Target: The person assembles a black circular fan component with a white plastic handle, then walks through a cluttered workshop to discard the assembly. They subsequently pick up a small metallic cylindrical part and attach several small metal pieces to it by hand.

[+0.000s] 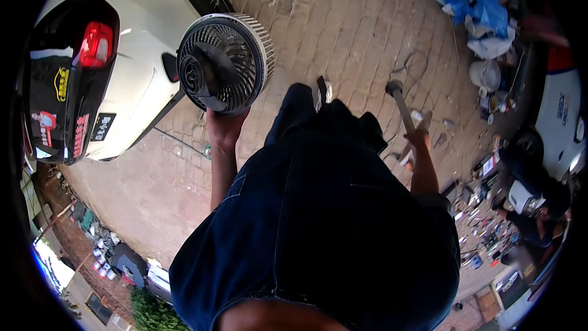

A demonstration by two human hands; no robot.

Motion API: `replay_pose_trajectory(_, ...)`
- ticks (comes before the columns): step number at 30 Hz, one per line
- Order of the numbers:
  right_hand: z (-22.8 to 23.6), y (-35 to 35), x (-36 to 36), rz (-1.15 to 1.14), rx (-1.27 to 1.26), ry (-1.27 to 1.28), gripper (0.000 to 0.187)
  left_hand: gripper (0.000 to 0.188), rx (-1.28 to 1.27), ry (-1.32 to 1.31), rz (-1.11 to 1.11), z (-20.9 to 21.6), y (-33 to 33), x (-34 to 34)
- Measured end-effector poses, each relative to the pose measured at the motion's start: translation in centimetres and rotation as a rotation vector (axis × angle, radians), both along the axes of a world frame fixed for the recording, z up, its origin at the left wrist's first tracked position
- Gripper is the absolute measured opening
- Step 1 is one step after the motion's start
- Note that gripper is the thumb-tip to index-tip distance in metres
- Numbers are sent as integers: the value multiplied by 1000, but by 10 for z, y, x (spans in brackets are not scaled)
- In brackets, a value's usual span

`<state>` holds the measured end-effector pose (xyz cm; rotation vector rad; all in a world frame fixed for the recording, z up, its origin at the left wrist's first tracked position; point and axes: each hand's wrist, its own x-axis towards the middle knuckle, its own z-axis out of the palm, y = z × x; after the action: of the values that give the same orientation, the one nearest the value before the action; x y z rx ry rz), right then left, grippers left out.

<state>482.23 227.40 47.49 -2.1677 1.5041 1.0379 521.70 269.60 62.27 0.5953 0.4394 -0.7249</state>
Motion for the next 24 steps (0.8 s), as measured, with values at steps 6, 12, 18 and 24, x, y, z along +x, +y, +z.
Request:
replay_pose_trajectory(6, 13, -143, 294, 286, -279, -380, 52, 51, -29, 12, 52, -7, -92, 149)
replay_pose_trajectory(12, 0, -198, 489, 193, -221, -409, 53, 48, 62, -74, 8, -43, -161, 321)
replay_pose_trajectory(18, 3, -226, 612, 134, -142, -90, 67, 47, 142, -221, -130, -45, -239, 499)
replay_pose_trajectory(24, -53, -303, 726, 101, -94, 56, 70, 47, -44, 70, 28, -31, -337, 691)
